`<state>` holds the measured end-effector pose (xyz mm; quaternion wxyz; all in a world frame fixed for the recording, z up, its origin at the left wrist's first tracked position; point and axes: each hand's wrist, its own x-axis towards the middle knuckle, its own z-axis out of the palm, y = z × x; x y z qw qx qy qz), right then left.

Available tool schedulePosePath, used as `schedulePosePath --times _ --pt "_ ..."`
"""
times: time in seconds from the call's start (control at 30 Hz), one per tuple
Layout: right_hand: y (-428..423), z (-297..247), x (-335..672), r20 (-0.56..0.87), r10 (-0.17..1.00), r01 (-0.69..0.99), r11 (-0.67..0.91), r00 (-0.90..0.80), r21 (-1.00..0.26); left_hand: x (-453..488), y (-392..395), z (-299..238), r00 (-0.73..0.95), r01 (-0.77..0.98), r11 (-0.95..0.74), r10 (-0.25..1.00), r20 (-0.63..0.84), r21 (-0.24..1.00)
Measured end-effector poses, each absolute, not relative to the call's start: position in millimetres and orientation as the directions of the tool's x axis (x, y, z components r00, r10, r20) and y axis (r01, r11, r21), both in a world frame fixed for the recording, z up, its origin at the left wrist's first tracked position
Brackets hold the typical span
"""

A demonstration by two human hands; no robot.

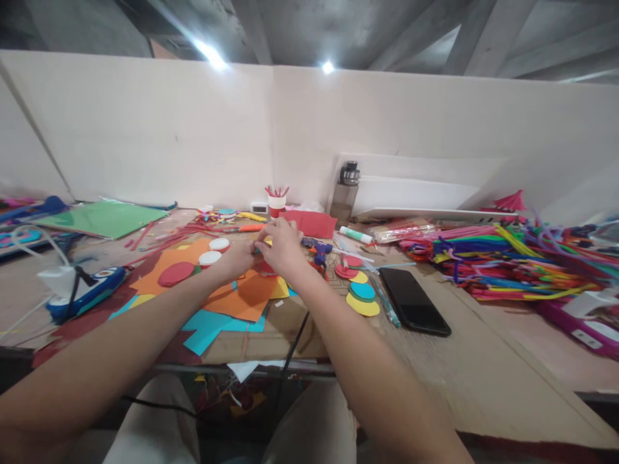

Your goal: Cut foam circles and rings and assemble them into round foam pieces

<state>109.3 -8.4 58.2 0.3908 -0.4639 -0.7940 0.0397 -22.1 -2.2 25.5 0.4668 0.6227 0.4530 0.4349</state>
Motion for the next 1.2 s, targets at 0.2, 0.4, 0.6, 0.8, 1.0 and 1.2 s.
schedulePosePath --times 0.2,0.4,0.6,0.8,1.0,1.2 --pt "0.6 65.4 128.8 0.575 0.804 0.451 0.575 -0.155 -0.683 -23.2 -4.7 26.2 0.301 0.115 -0.113 0.951 0.074 0.987" --pt "16.0 57.9 148.5 0.432 0.900 0.294 0.428 -0.055 -0.855 -28.1 -1.2 23.5 0.293 0.099 -0.108 0.953 0.075 0.989" --pt "20.7 48.7 149.1 0.444 0.891 0.380 0.444 -0.093 -0.812 -27.3 -2.9 25.6 0.266 0.075 -0.073 0.963 0.051 0.994" --pt "15.9 48.9 147.6 0.498 0.854 0.475 0.503 -0.148 -0.722 -26.9 -5.1 25.0 0.295 0.076 -0.087 0.954 0.061 0.993" --pt "7.8 52.2 144.6 0.495 0.855 0.546 0.493 -0.157 -0.677 -26.8 -5.7 26.1 0.311 0.098 -0.077 0.949 0.043 0.992" --pt "3.3 54.6 144.2 0.495 0.852 0.588 0.492 -0.172 -0.643 -26.8 -6.2 25.9 0.321 0.106 -0.085 0.946 0.047 0.991"
